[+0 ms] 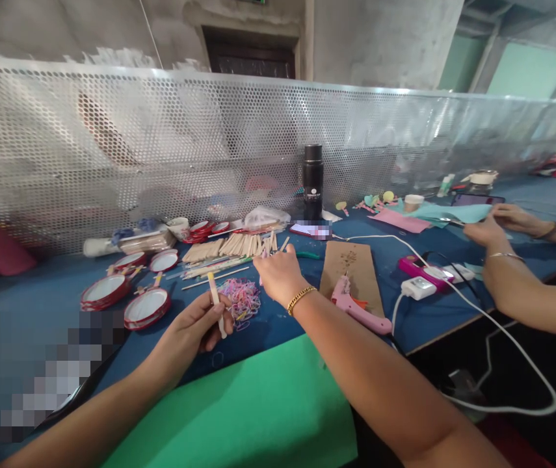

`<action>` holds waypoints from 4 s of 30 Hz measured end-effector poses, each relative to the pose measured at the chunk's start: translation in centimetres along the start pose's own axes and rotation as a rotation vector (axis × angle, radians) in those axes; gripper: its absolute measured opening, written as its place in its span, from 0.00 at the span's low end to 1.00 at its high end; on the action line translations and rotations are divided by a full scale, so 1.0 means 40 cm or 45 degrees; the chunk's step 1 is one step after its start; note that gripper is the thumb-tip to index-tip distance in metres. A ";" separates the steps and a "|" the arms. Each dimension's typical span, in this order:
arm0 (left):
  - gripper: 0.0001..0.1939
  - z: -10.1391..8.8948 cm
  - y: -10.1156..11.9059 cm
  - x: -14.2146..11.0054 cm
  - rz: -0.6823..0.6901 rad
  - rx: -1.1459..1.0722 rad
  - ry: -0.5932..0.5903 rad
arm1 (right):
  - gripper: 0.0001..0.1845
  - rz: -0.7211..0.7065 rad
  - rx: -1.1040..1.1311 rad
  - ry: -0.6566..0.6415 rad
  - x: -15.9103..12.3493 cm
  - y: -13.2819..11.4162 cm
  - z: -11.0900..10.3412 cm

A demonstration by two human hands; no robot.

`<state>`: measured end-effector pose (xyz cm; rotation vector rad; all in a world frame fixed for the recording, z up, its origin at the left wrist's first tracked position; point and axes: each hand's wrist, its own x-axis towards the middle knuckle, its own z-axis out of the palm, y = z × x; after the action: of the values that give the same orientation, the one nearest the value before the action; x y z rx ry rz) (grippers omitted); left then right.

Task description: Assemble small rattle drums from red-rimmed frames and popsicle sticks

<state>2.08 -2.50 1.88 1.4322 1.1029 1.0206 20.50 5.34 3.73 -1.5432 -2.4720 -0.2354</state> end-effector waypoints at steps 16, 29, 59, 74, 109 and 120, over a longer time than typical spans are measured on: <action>0.16 -0.004 -0.003 0.003 0.017 0.035 0.074 | 0.15 0.064 -0.020 0.006 0.001 0.004 0.004; 0.13 -0.011 -0.002 0.002 0.068 0.003 0.091 | 0.11 0.048 0.023 -0.017 0.016 -0.006 0.040; 0.18 -0.031 0.006 0.009 0.050 -0.369 0.284 | 0.14 -0.406 1.376 0.529 -0.073 -0.072 -0.066; 0.19 -0.027 0.009 0.009 0.020 -0.288 0.193 | 0.04 -0.166 1.783 0.375 -0.077 -0.070 -0.027; 0.25 -0.010 0.061 -0.023 0.192 0.000 0.413 | 0.14 -0.287 2.098 0.211 -0.081 -0.077 -0.036; 0.24 -0.005 0.062 -0.032 0.189 -0.020 0.415 | 0.10 -0.389 1.983 0.257 -0.088 -0.072 -0.030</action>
<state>1.90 -3.85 4.32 1.3817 1.2287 1.4026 19.54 0.75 3.91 -0.4034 -1.6959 1.1305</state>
